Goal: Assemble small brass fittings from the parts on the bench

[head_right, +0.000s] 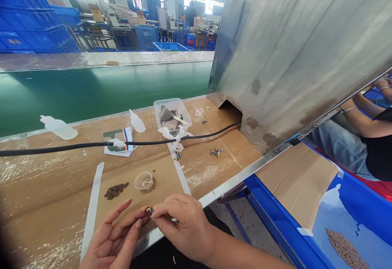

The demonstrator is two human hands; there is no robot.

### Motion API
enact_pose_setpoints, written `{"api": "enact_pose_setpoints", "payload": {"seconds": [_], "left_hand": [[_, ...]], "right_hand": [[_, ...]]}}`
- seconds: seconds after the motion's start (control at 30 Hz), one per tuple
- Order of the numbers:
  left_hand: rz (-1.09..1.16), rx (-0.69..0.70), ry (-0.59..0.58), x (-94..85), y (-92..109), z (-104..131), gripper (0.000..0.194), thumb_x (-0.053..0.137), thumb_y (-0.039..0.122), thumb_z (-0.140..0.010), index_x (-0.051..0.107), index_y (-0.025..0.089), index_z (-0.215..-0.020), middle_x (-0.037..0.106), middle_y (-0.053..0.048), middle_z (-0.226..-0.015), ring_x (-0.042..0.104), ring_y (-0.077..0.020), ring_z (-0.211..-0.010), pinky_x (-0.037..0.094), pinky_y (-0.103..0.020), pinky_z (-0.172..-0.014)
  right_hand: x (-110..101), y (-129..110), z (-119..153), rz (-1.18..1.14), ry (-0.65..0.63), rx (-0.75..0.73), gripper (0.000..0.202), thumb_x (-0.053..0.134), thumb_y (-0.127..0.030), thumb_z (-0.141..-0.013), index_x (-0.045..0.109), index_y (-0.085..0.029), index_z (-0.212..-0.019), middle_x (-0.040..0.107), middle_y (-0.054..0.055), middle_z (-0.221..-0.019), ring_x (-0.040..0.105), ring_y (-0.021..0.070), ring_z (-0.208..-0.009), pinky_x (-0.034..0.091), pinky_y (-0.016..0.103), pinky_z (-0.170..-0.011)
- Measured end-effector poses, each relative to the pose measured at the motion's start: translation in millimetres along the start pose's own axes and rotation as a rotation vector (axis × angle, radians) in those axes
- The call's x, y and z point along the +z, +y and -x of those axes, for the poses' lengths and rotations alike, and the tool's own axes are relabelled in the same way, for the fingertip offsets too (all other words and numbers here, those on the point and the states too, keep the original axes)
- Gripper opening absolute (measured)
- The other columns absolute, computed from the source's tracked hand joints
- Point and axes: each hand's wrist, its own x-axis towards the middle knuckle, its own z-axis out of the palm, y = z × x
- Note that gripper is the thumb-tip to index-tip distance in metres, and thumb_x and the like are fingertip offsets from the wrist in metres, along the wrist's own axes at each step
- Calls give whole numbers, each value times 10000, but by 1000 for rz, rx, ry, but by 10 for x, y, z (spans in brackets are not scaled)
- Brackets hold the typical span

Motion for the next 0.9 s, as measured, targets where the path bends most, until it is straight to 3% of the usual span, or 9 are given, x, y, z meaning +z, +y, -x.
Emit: {"api": "enact_pose_setpoints", "payload": {"seconds": [0.23,0.9], "left_hand": [[8,-12,-29,-35,-3,0,501,767,460,-702,588,263,-1126,768,-13,-940,698,-170,-923,508,-192,-844],[75,-123,-1,-3,66,-11,555,822,416,-620,621,224,-1100,775,-59,-878,723,-227,-838,543,-296,-843]], "right_hand": [[4,-23,-24,-2,5,89,44,692,-160,-841,668,-174,-807,706,3,-742,640,106,-664,442,179,-640],[73,80,70,54,49,-12,61,617,-172,-913,651,-222,-917,731,-5,-844,678,114,-773,483,179,-725]]}}
